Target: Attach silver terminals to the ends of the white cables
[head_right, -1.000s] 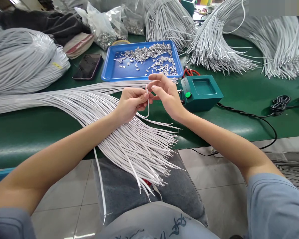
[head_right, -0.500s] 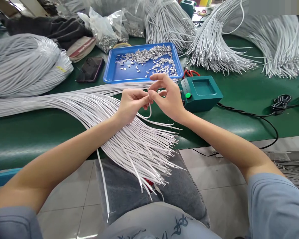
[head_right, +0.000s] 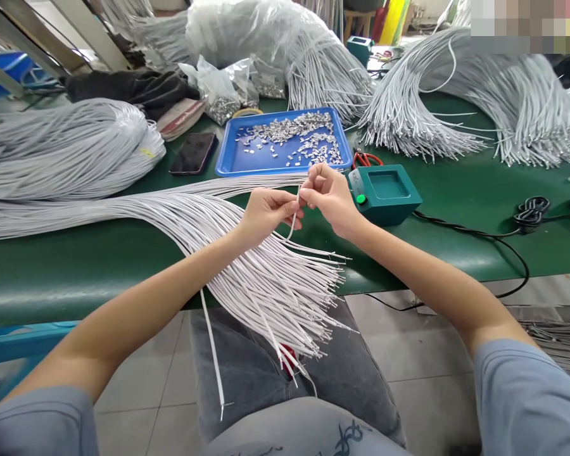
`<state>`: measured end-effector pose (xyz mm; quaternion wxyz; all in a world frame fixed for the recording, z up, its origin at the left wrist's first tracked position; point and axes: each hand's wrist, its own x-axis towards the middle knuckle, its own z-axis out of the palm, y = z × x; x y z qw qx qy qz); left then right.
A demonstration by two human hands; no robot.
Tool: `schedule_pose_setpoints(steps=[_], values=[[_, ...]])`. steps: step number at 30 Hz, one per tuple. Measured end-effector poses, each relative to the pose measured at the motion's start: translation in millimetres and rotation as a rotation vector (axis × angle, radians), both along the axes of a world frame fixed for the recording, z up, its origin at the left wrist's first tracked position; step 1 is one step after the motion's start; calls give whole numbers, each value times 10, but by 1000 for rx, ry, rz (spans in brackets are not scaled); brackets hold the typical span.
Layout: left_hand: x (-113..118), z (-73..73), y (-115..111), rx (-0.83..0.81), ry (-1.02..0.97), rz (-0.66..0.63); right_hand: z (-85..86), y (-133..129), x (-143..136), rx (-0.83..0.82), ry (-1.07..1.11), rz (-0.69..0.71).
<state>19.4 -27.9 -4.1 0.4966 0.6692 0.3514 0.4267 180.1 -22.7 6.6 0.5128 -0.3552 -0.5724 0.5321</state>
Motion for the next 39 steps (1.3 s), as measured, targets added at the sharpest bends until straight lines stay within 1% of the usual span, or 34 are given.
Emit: schedule_pose_setpoints(steps=[3, 4, 5, 6, 7, 9, 10, 12, 14, 15, 16, 18, 21, 24, 28, 36, 38, 39], values=[[-88, -13, 56, 434, 251, 135, 77, -47, -13, -457, 189, 157], [-112, -17, 71, 540, 314, 163, 97, -66, -22, -575, 240, 197], [-126, -17, 81, 606, 352, 180, 110, -83, -30, -645, 277, 218], [-131, -13, 84, 633, 361, 198, 116, -94, -39, -664, 298, 217], [-124, -2, 81, 624, 342, 215, 114, -98, -45, -636, 298, 199], [-89, 38, 62, 506, 231, 236, 85, -83, -48, -481, 233, 135], [-69, 65, 52, 409, 155, 232, 58, -64, -44, -359, 167, 87], [-42, 125, 48, 181, 9, 206, -11, -9, -26, -44, -26, -39], [-41, 175, 66, -34, -93, 174, -87, 52, 2, 279, -254, -158], [-48, 191, 81, -129, -123, 156, -120, 80, 17, 409, -358, -192], [-57, 200, 97, -211, -144, 135, -148, 103, 32, 513, -445, -205], [-75, 196, 126, -334, -166, 82, -177, 132, 59, 667, -580, -198], [-82, 157, 149, -422, -192, 27, -160, 138, 84, 839, -804, -212], [-76, 129, 155, -494, -215, 2, -115, 132, 95, 951, -987, -241], [-75, 131, 166, -608, -216, -30, -104, 159, 107, 1028, -1036, -246], [-98, 134, 243, -884, -272, -76, -95, 184, 131, 980, -1035, -194], [-94, 152, 238, -910, -264, -93, -82, 185, 136, 974, -1032, -198], [-88, 161, 226, -890, -245, -104, -77, 185, 136, 967, -1020, -203]])
